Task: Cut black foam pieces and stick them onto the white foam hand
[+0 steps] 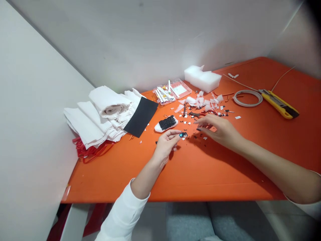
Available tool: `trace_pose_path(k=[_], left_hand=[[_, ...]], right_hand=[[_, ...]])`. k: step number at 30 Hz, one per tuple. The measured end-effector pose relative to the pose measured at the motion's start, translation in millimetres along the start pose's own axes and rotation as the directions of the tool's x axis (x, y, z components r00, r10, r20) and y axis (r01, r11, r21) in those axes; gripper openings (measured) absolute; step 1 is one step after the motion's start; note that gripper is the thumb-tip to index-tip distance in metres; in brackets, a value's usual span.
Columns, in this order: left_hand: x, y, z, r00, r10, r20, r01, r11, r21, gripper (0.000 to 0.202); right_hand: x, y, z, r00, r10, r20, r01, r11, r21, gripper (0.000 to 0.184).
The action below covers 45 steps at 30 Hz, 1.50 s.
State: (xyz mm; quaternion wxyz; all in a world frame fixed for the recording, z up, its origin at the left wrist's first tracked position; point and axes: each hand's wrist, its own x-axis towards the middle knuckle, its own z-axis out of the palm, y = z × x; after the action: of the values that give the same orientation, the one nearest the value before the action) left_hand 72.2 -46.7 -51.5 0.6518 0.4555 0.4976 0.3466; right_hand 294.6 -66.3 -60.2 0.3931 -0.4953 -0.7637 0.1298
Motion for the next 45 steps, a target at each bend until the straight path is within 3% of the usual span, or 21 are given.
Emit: trace_pose_path(k=[3,6,16,30,39,42,45], left_hand=[[-1.9,-1.9,2.4,1.0,-0.022,0.02,0.022,1.0,0.006,0.034],[-4.6,-2.2,6.0,0.998,-0.046,0.031,0.047,0.999,-0.017,0.034],[-12.6,-2.3,13.9,0.997,-0.059,0.044,0.06,0.998,-0.027,0.035],[-12.9,-1.4,13.5,1.0,-0.01,0.003,0.01,1.0,0.014,0.033],[-14.8,0.0,11.3,0.998,0.06,-0.008,-0.059,0.991,0.117,0.029],[-13.0,-1.0,10.8,0.999,0.043,0.001,-0.043,0.996,0.074,0.029],[-11.7,-1.6,12.2,1.0,-0.008,0.009,0.008,1.0,-0.019,0.031]], right_hand=[[-4.7,-11.8,8.2,0.985,-0.173,0.02,0.172,0.984,0.036,0.012],[-8.6,-18.9,14.4,0.975,-0.22,0.017,0.22,0.975,0.005,0.009],[-10.8,-21.0,20.9,0.979,-0.181,-0.094,0.172,0.981,-0.095,0.021],[-9.5,-25.7,14.2,0.976,-0.214,-0.051,0.212,0.976,-0.043,0.004],[-10.1,-23.0,15.6,0.997,-0.083,0.0,0.082,0.989,0.12,0.007],[-9.8,-23.1,14.9,0.996,-0.093,-0.014,0.094,0.987,0.134,0.007],[-10.0,-23.3,16.3,0.993,-0.111,-0.031,0.113,0.989,0.097,0.02]])
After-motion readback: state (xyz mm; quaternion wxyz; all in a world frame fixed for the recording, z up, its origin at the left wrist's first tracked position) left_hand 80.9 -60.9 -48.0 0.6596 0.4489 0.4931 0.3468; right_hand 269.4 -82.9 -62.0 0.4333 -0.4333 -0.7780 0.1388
